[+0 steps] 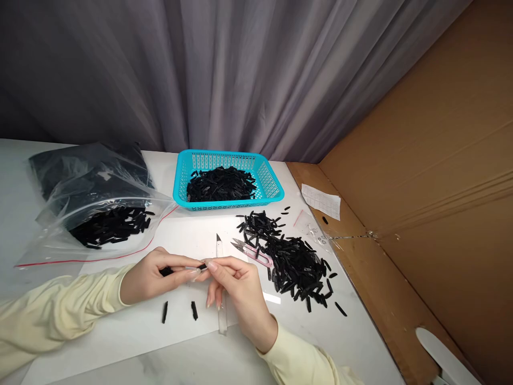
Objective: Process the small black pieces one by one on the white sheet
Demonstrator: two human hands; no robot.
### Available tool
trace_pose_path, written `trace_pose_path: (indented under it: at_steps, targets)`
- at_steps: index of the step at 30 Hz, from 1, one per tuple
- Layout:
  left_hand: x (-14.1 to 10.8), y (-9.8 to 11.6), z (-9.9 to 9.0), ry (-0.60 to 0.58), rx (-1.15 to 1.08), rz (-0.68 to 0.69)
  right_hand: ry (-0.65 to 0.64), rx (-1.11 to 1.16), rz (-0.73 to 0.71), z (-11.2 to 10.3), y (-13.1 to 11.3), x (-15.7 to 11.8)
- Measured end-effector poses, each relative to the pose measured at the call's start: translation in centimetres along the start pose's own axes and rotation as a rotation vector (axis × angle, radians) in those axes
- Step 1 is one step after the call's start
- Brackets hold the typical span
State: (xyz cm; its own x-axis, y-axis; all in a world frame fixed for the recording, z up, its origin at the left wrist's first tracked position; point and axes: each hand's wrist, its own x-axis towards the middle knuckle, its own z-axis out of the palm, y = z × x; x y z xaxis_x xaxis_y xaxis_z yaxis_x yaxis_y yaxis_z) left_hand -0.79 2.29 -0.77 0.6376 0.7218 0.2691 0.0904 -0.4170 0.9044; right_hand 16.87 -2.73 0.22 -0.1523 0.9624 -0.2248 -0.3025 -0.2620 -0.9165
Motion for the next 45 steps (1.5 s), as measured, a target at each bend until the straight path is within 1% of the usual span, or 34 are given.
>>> trace_pose_path:
  at_steps: [5, 12, 19, 24, 33, 45]
  targets:
    - [0.10, 0.13, 0.07, 0.004, -0.002, -0.054, -0.014, 0.006, -0.016, -0.03, 0.03, -0.08]
    - [0.10, -0.09, 0.25, 0.047, 0.004, -0.095, -0.025, 0.043, 0.016, 0.15, -0.24, -0.20]
    - [-0.03, -0.10, 0.02, -0.012, -0.051, -0.133, -0.032, 0.057, 0.042, 0.30, -0.47, -0.23]
    - [-0.18, 0.04, 0.01, -0.027, -0.063, -0.147, -0.058, 0.063, 0.038, 0.24, -0.52, -0.28]
    - [-0.08, 0.01, -0.07, -0.023, -0.086, -0.111, -0.077, 0.054, 0.025, 0.27, -0.56, -0.41]
    - [-0.24, 0.02, -0.16, -0.010, -0.009, -0.021, -0.109, 0.035, -0.009, 0.32, -0.66, -0.33]
